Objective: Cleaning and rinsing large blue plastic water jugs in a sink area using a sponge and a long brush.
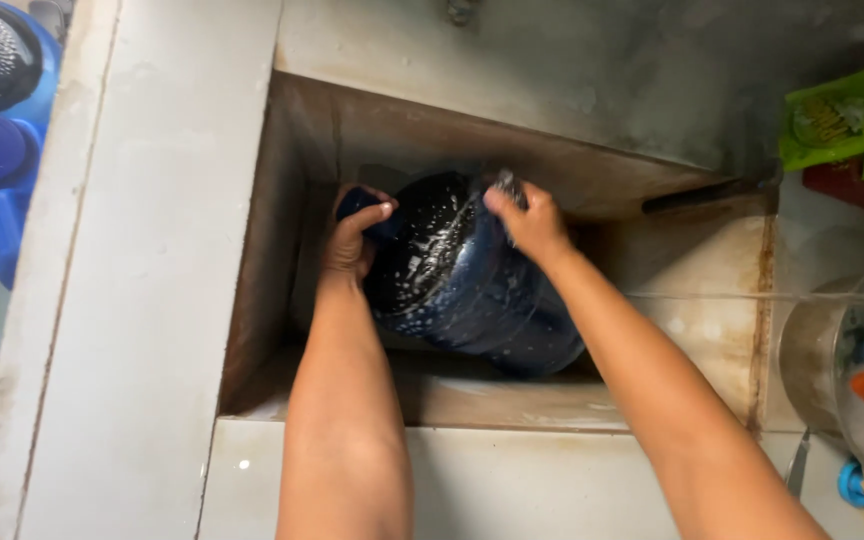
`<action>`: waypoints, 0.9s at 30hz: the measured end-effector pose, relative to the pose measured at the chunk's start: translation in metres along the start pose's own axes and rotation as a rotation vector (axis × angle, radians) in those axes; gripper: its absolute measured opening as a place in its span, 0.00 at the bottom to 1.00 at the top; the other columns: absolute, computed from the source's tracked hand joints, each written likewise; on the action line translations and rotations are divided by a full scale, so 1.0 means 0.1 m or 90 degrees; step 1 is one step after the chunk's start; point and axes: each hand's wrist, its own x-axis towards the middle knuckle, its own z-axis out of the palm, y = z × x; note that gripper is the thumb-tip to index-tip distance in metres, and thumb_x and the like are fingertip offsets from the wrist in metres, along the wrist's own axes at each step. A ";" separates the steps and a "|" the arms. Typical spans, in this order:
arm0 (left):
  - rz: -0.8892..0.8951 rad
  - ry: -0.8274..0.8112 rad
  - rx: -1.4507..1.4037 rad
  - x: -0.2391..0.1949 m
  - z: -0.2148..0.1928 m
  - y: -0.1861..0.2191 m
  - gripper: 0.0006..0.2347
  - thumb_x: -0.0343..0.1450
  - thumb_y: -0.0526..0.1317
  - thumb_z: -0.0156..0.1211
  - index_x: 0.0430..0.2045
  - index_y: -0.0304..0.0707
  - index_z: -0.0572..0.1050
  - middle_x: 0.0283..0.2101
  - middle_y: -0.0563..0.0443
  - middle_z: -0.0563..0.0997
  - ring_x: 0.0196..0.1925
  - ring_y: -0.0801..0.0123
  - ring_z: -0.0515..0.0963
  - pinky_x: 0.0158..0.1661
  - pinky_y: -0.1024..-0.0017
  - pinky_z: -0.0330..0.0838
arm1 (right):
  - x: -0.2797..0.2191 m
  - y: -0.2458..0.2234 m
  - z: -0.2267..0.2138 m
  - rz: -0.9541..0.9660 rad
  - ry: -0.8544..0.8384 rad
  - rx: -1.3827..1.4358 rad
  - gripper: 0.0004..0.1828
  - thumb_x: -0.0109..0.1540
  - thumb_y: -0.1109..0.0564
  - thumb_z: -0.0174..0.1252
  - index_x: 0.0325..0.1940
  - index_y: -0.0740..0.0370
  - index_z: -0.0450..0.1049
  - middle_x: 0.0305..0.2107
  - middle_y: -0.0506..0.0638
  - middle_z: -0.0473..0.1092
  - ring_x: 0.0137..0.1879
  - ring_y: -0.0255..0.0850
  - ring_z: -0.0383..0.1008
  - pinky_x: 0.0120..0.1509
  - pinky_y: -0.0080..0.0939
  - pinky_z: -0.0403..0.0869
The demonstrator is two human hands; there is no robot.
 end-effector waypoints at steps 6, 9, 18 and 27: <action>-0.105 0.519 0.086 -0.06 -0.17 -0.05 0.23 0.60 0.42 0.78 0.46 0.33 0.77 0.41 0.48 0.83 0.45 0.57 0.82 0.46 0.60 0.78 | -1.01 -0.68 0.00 -0.338 0.008 -0.221 0.24 0.59 0.54 0.65 0.58 0.61 0.76 0.59 0.61 0.72 0.66 0.62 0.72 0.72 0.59 0.65; -0.210 0.667 0.120 -0.16 -0.15 0.02 0.25 0.60 0.44 0.78 0.47 0.28 0.80 0.41 0.45 0.84 0.44 0.54 0.84 0.43 0.57 0.80 | -1.11 -0.75 -0.05 -0.377 -0.078 -0.289 0.29 0.52 0.55 0.70 0.58 0.55 0.77 0.59 0.60 0.73 0.65 0.60 0.74 0.71 0.60 0.66; -0.013 0.449 -0.009 0.12 -0.57 -0.32 0.19 0.62 0.39 0.77 0.41 0.32 0.77 0.40 0.48 0.81 0.41 0.60 0.81 0.42 0.65 0.77 | -0.68 -0.37 0.24 -0.091 0.031 -0.070 0.17 0.62 0.53 0.66 0.55 0.56 0.78 0.55 0.56 0.76 0.61 0.52 0.79 0.66 0.49 0.77; -0.018 0.359 0.047 0.04 -0.34 -0.29 0.12 0.59 0.35 0.72 0.32 0.35 0.78 0.30 0.47 0.81 0.34 0.61 0.80 0.37 0.64 0.77 | 0.46 -0.13 0.50 0.197 -0.059 -0.217 0.23 0.67 0.36 0.61 0.58 0.50 0.77 0.52 0.58 0.76 0.58 0.58 0.76 0.61 0.52 0.73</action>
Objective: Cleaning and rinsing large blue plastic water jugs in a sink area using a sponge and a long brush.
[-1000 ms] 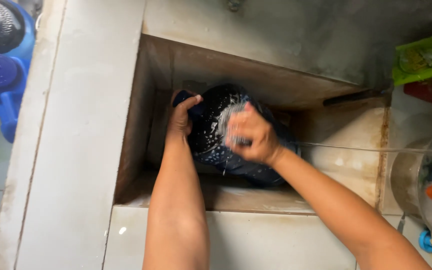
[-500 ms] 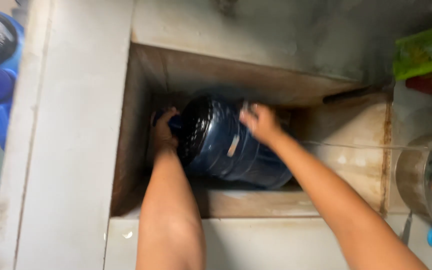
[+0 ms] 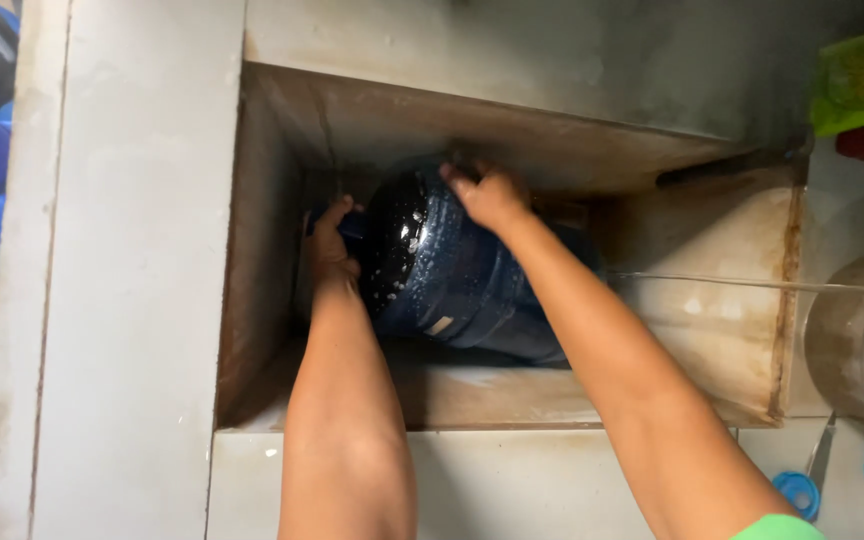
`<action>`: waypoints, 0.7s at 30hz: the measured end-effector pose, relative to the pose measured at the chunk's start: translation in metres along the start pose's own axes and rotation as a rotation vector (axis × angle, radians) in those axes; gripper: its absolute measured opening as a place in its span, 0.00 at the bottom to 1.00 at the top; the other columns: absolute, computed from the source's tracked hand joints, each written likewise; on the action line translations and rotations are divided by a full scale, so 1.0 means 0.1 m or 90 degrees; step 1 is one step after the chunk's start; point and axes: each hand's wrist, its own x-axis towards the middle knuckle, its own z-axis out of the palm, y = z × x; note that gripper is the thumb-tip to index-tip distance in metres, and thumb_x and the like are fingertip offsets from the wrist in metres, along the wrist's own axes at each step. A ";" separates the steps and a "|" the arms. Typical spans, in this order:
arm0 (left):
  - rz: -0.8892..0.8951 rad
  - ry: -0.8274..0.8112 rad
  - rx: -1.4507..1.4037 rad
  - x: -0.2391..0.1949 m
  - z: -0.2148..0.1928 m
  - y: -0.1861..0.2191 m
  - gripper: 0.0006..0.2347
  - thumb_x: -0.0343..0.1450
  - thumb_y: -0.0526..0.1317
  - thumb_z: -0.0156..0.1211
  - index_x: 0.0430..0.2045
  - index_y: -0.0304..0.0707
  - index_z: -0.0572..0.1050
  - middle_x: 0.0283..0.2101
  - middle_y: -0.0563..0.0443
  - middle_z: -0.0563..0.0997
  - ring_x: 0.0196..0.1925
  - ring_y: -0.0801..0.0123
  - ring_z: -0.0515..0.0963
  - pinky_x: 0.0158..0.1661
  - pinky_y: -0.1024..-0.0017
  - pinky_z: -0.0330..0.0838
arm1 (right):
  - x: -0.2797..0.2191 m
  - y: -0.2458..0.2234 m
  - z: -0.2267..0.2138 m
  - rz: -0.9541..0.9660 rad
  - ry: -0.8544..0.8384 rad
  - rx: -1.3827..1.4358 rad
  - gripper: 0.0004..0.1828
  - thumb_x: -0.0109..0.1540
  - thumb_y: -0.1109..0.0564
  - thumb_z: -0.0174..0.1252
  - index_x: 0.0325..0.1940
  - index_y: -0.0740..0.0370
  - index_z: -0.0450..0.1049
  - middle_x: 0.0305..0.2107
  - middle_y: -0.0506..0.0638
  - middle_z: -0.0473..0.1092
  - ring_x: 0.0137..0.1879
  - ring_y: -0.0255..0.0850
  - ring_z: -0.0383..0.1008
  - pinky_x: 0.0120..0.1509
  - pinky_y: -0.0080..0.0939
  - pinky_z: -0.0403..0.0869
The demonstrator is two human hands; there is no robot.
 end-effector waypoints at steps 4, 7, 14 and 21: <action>-0.018 0.005 -0.084 0.06 0.00 0.07 0.12 0.59 0.34 0.72 0.32 0.39 0.76 0.29 0.48 0.80 0.33 0.61 0.79 0.37 0.63 0.76 | -0.80 0.04 -0.20 0.013 0.002 -0.052 0.20 0.70 0.37 0.59 0.55 0.50 0.81 0.51 0.56 0.80 0.57 0.54 0.81 0.61 0.50 0.77; -0.054 -0.067 -0.142 0.24 -0.28 -0.01 0.11 0.59 0.34 0.71 0.32 0.37 0.76 0.30 0.49 0.80 0.35 0.61 0.79 0.41 0.61 0.75 | -1.37 0.28 -0.47 -0.511 0.152 -0.080 0.24 0.60 0.45 0.63 0.59 0.51 0.77 0.57 0.58 0.75 0.62 0.55 0.77 0.67 0.57 0.71; -0.120 0.079 0.343 0.20 0.24 0.20 0.43 0.59 0.56 0.75 0.63 0.32 0.57 0.64 0.31 0.66 0.65 0.46 0.66 0.62 0.53 0.61 | -1.25 1.70 -0.35 0.052 0.040 -0.092 0.24 0.68 0.39 0.63 0.56 0.60 0.78 0.52 0.59 0.76 0.59 0.56 0.78 0.64 0.54 0.73; 0.192 -0.238 1.333 -1.45 1.30 0.57 0.43 0.60 0.74 0.49 0.66 0.47 0.62 0.76 0.46 0.52 0.75 0.32 0.45 0.64 0.27 0.44 | -1.40 1.14 -0.64 -0.394 0.042 -0.103 0.25 0.61 0.44 0.63 0.61 0.51 0.77 0.60 0.55 0.73 0.67 0.52 0.72 0.72 0.61 0.65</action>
